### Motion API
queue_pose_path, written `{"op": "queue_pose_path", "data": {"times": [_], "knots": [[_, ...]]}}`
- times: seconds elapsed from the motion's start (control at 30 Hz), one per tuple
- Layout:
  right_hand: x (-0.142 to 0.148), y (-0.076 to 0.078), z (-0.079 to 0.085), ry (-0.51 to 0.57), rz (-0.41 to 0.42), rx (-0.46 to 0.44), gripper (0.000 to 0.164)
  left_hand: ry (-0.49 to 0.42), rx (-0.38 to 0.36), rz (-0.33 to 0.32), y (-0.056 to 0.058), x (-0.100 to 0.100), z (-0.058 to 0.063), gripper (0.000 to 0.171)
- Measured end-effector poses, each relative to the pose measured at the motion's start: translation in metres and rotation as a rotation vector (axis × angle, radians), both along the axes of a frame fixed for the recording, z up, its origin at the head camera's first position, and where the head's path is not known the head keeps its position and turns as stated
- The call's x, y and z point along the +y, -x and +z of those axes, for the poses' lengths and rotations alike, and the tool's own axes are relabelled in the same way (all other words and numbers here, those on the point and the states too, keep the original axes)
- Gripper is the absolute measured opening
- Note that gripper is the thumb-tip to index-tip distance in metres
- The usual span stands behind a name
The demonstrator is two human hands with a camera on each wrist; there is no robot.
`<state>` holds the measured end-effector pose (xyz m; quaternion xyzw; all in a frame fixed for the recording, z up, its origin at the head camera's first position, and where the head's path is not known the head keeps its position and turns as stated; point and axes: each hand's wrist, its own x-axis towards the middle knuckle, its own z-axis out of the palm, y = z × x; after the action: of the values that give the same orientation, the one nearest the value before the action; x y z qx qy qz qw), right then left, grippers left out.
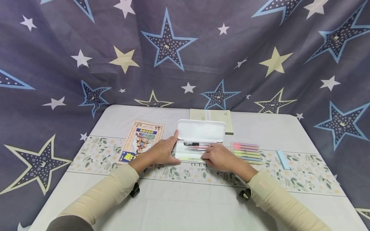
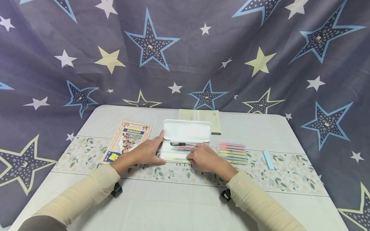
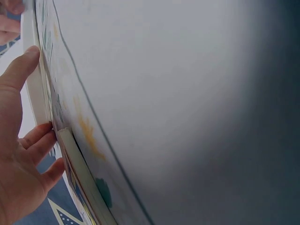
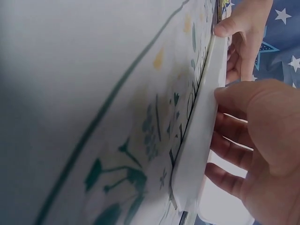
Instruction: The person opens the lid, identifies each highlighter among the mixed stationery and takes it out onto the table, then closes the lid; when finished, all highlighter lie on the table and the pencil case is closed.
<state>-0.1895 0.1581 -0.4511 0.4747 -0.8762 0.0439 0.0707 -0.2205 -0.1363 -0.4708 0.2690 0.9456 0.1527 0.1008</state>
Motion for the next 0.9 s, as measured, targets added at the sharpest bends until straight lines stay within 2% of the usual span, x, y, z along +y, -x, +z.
{"op": "queue_pose_path", "data": {"times": [0.53, 0.9], "knots": [[-0.003, 0.001, -0.001, 0.106, -0.007, -0.066, 0.012, 0.005, -0.006, 0.006, -0.003, 0.001, 0.003, 0.139], [0.003, -0.001, 0.009, 0.103, -0.051, -0.138, 0.012, 0.004, -0.001, -0.001, -0.001, 0.000, 0.001, 0.139]]}}
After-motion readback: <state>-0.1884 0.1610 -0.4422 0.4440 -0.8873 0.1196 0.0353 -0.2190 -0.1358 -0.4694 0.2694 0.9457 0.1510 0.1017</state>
